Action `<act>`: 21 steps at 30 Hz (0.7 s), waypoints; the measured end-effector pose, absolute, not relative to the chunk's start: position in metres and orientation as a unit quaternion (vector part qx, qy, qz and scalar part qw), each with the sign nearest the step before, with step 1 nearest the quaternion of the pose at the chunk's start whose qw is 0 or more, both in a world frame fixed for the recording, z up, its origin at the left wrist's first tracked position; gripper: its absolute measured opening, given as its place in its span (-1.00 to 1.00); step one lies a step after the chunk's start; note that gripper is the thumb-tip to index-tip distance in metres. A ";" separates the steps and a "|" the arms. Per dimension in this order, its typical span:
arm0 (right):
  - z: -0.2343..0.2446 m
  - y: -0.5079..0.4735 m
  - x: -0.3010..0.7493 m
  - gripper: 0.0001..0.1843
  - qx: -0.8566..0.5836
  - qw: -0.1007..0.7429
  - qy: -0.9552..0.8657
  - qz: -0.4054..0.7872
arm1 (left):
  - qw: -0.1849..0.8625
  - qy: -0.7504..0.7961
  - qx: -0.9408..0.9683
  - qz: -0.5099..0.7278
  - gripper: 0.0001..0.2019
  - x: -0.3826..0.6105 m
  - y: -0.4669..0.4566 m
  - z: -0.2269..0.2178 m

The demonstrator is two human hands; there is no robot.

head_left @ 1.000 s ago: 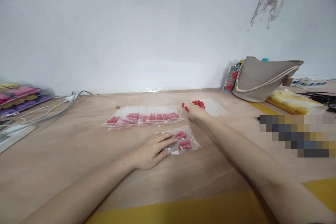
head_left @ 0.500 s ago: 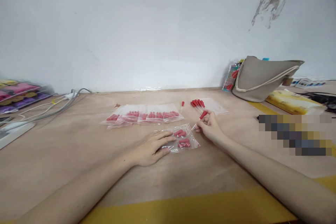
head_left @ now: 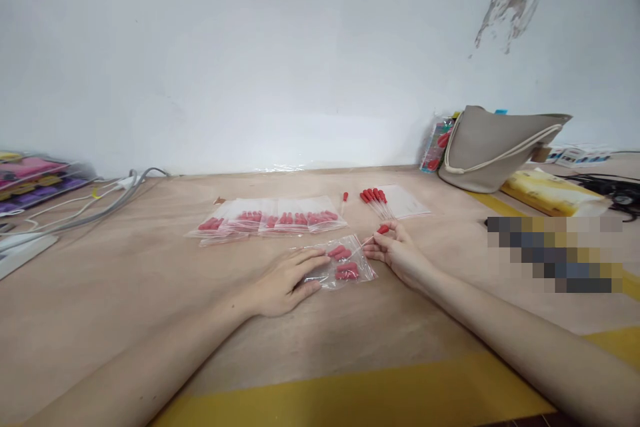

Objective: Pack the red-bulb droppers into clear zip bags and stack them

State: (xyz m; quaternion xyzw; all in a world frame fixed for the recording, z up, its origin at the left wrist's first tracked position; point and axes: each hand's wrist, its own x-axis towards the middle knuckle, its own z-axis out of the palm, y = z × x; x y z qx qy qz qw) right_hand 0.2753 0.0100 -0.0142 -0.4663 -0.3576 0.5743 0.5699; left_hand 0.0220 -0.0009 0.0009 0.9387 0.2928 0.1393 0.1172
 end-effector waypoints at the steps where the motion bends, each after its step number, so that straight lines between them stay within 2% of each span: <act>1: -0.013 0.010 0.275 -0.73 -0.470 0.562 -0.346 0.587 | 0.120 0.292 0.938 0.142 -0.58 0.022 -0.001 0.001; 9: -0.011 0.009 0.276 -0.77 -0.480 0.582 -0.297 0.586 | 0.138 0.295 0.930 0.171 -0.50 0.022 -0.001 0.001; 15: -0.007 0.001 0.270 -0.76 -0.492 0.544 -0.330 0.595 | 0.147 0.292 0.928 0.178 -0.48 0.025 -0.003 0.004; 21: -0.012 0.004 0.276 -0.76 -0.517 0.437 -0.533 0.508 | 0.144 0.296 0.930 0.166 -0.48 0.025 -0.002 0.004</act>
